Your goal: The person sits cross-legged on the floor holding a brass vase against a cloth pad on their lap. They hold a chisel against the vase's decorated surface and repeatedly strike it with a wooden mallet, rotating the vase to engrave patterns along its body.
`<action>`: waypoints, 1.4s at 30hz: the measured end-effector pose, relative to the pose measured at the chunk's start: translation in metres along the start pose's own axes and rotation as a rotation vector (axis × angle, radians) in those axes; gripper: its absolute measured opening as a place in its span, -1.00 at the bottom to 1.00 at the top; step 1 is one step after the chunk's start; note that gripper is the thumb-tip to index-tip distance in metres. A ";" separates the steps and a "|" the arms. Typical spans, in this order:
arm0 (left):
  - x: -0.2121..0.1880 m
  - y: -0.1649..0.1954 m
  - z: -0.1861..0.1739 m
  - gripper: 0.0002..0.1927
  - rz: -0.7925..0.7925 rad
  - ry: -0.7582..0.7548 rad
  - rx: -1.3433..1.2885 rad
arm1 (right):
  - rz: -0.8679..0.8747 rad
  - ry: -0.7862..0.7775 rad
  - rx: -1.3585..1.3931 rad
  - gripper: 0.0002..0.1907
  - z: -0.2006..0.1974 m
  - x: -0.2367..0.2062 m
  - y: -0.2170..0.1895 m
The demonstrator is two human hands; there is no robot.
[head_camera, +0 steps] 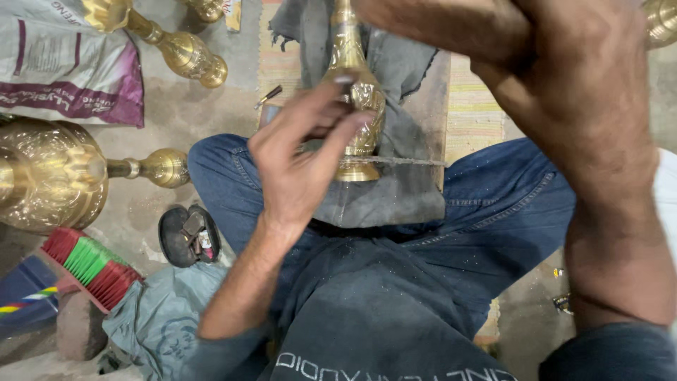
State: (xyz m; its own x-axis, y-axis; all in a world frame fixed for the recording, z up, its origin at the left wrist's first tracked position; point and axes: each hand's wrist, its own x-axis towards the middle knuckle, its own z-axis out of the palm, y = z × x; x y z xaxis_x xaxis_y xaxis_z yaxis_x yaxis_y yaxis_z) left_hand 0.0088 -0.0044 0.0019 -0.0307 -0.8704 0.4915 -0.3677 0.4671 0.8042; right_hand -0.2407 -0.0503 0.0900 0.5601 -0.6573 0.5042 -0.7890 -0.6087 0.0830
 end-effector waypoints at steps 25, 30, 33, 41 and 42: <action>0.026 0.006 -0.008 -0.70 0.130 -0.335 0.182 | 0.260 -0.040 0.269 -0.69 0.014 -0.037 -0.003; 0.024 0.004 -0.008 -0.67 0.108 -0.318 0.152 | 0.363 -0.018 0.469 -0.75 0.015 -0.041 0.002; 0.021 -0.001 -0.006 -0.69 0.094 -0.338 0.175 | 0.212 -0.048 0.315 -0.75 0.011 -0.039 0.002; 0.014 -0.014 -0.007 -0.71 0.020 -0.250 0.011 | 0.132 -0.101 0.082 -0.68 0.010 -0.025 -0.006; 0.011 -0.014 -0.007 -0.69 -0.003 -0.172 -0.058 | 0.157 -0.069 0.139 -0.70 0.012 -0.025 -0.006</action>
State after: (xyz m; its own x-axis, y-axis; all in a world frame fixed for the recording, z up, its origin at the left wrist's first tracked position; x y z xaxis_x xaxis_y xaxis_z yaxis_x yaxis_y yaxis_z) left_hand 0.0200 -0.0199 -0.0017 -0.1898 -0.8831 0.4291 -0.3142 0.4687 0.8256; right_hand -0.2474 -0.0356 0.0662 0.4527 -0.7748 0.4413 -0.8282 -0.5487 -0.1138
